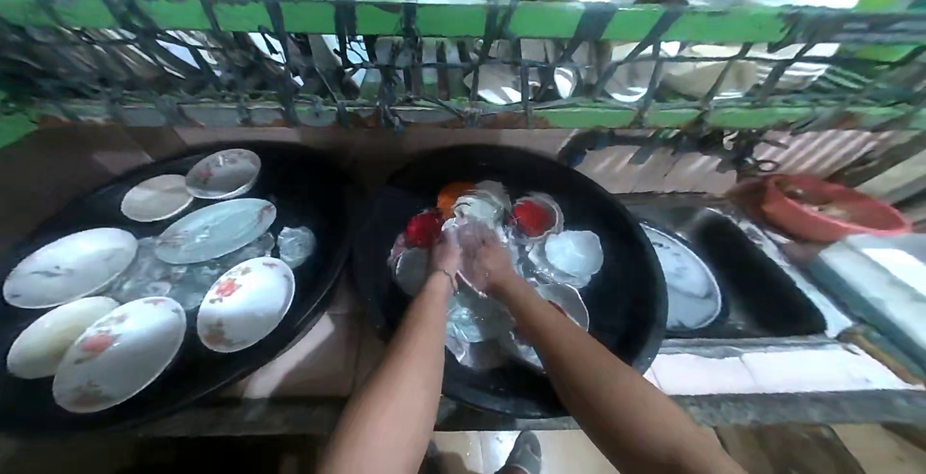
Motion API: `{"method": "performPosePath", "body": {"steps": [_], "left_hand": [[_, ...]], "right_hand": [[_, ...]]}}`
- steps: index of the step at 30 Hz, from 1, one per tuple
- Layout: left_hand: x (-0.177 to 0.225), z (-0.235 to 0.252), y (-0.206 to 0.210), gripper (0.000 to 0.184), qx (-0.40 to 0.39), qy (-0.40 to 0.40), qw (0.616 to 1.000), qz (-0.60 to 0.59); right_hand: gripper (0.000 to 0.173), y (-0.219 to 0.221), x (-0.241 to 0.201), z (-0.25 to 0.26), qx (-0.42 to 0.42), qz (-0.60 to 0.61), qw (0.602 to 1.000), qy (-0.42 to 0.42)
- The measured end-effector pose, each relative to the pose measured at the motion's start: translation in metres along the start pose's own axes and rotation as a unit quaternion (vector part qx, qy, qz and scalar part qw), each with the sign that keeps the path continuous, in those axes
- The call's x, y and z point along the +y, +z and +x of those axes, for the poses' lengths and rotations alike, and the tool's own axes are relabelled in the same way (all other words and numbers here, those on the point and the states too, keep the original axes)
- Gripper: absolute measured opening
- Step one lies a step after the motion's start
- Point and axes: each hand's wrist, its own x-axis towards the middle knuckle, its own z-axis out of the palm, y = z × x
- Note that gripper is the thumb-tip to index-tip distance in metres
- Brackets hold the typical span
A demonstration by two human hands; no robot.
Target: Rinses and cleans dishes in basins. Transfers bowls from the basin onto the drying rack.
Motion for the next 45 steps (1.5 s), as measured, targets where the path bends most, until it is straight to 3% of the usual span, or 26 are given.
{"method": "performPosePath", "body": {"steps": [4, 7, 9, 12, 14, 16, 18, 20, 21, 24, 26, 28, 30, 32, 34, 36, 37, 40, 42, 45], "left_hand": [[0.011, 0.005, -0.025, 0.054, 0.093, 0.008, 0.994, 0.060], [0.013, -0.010, -0.026, 0.053, 0.043, -0.014, 0.992, 0.116], [0.013, -0.018, -0.017, 0.050, 0.023, 0.015, 0.991, 0.131], [0.030, -0.020, -0.036, 0.042, 0.113, 0.077, 0.978, 0.156], [0.047, -0.017, -0.073, 0.041, 0.200, 0.102, 0.959, 0.172], [0.062, -0.010, -0.114, 0.042, 0.280, 0.091, 0.952, 0.089], [0.069, 0.004, -0.146, 0.045, 0.309, 0.069, 0.937, -0.149], [0.076, 0.007, -0.158, 0.053, 0.254, 0.060, 0.904, -0.339], [0.076, 0.003, -0.155, 0.059, 0.223, 0.057, 0.908, -0.350], [0.057, -0.011, -0.124, 0.056, 0.169, 0.108, 0.969, -0.147], [0.041, -0.014, -0.100, 0.043, 0.148, 0.157, 0.976, 0.027], [0.026, -0.014, -0.078, 0.048, 0.121, 0.130, 0.976, 0.129], [0.015, -0.008, -0.058, 0.062, 0.066, 0.057, 0.987, 0.138], [0.006, -0.011, -0.036, 0.058, -0.008, -0.024, 1.000, 0.007], [0.000, -0.016, -0.016, 0.065, -0.073, -0.094, 0.986, -0.113], [-0.003, -0.018, -0.001, 0.072, -0.071, -0.110, 0.975, -0.178], [-0.003, -0.020, 0.003, 0.073, -0.057, -0.106, 0.975, -0.190], [0.008, -0.017, -0.001, 0.073, 0.010, -0.075, 0.979, -0.190], [0.014, -0.018, -0.012, 0.069, 0.038, -0.072, 0.972, -0.222], [0.008, -0.017, -0.013, 0.065, 0.023, -0.082, 0.968, -0.237]], "right_hand": [[0.041, -0.011, -0.003, -0.017, -0.051, 0.103, 0.976, -0.184], [0.048, -0.007, 0.012, -0.009, -0.026, 0.013, 0.995, -0.096], [0.053, -0.002, -0.003, -0.003, -0.020, 0.018, 0.998, -0.057], [0.042, -0.005, -0.022, -0.017, -0.013, 0.119, 0.981, -0.152], [0.033, -0.009, -0.018, -0.028, -0.011, 0.084, 0.985, -0.149], [0.051, -0.008, -0.003, -0.030, -0.037, 0.026, 0.998, -0.052], [0.069, -0.007, 0.007, -0.026, -0.076, 0.017, 0.996, 0.041], [0.059, -0.007, 0.008, -0.023, -0.107, 0.027, 0.991, 0.081], [0.050, -0.006, 0.007, -0.022, -0.122, 0.033, 0.988, 0.084], [0.036, 0.002, 0.016, -0.018, -0.074, 0.143, 0.984, 0.083], [0.034, -0.006, 0.024, -0.011, 0.000, 0.235, 0.967, 0.103], [0.029, -0.012, 0.037, -0.008, 0.053, 0.309, 0.940, 0.135], [0.031, -0.012, 0.045, -0.010, 0.084, 0.377, 0.901, 0.197], [0.034, -0.008, 0.042, -0.015, 0.095, 0.424, 0.872, 0.226], [0.040, -0.003, 0.033, -0.014, 0.083, 0.388, 0.899, 0.187], [0.046, 0.003, 0.019, -0.009, 0.076, 0.217, 0.967, 0.106], [0.049, 0.003, 0.009, -0.005, 0.059, 0.156, 0.983, 0.074], [0.045, -0.013, -0.016, -0.015, -0.024, 0.193, 0.980, -0.048], [0.045, -0.014, -0.007, -0.026, -0.058, 0.238, 0.965, -0.093], [0.056, -0.013, 0.010, -0.023, -0.053, 0.194, 0.980, -0.008]]}}
